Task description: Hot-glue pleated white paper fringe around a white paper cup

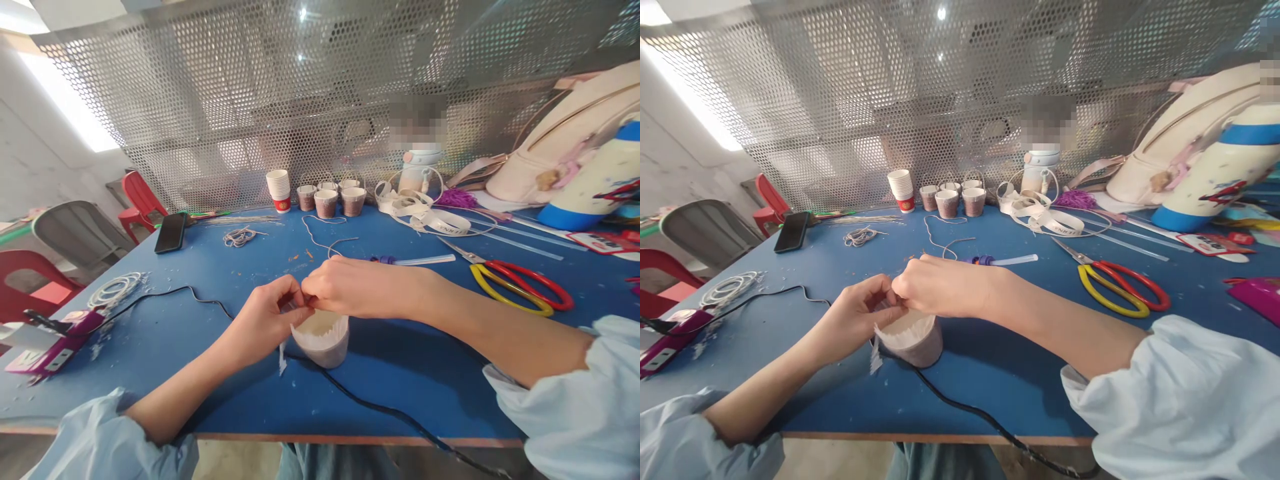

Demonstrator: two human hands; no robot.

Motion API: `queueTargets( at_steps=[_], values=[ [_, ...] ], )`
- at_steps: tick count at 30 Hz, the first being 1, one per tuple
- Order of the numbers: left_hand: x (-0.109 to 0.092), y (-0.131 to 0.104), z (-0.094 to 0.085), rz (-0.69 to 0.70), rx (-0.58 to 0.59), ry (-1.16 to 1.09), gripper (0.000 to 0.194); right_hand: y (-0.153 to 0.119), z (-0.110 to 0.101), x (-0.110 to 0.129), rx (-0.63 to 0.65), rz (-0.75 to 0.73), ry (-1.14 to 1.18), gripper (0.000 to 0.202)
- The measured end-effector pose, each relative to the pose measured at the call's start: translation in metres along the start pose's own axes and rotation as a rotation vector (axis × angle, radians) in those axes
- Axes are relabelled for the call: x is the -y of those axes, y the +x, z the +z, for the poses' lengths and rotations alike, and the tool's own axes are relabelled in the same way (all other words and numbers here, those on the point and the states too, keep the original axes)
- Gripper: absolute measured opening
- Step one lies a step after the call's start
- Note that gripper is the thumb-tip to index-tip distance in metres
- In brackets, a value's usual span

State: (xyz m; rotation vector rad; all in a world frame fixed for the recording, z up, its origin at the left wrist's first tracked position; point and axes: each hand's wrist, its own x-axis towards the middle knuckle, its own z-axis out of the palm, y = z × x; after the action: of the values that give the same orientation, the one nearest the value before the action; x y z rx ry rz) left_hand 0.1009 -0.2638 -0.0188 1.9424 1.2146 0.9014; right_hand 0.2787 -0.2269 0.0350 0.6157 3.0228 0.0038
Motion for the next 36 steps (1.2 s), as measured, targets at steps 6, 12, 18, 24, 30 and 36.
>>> queueTargets(
  at_steps=[6,12,18,24,30,36],
  values=[
    [0.001,-0.003,-0.004,0.042,0.065,-0.031,0.012,-0.005,-0.003,0.003,-0.023,0.097,0.210,0.013],
    [-0.002,-0.008,-0.005,0.120,0.061,0.041,0.014,-0.011,0.000,0.001,-0.028,0.165,0.412,0.010],
    [-0.004,-0.011,-0.002,0.127,-0.055,0.142,0.014,-0.015,0.007,-0.004,-0.115,0.116,0.513,0.008],
    [-0.001,-0.010,0.000,0.084,-0.136,0.170,0.010,-0.023,0.008,0.000,-0.275,0.199,0.527,0.022],
    [-0.001,-0.006,0.004,-0.040,-0.218,0.192,0.008,-0.036,0.026,0.007,-0.815,0.218,0.417,0.015],
    [0.002,-0.005,0.004,-0.082,-0.215,0.187,0.010,-0.041,0.045,0.019,-0.993,-0.003,0.231,0.013]
  ],
)
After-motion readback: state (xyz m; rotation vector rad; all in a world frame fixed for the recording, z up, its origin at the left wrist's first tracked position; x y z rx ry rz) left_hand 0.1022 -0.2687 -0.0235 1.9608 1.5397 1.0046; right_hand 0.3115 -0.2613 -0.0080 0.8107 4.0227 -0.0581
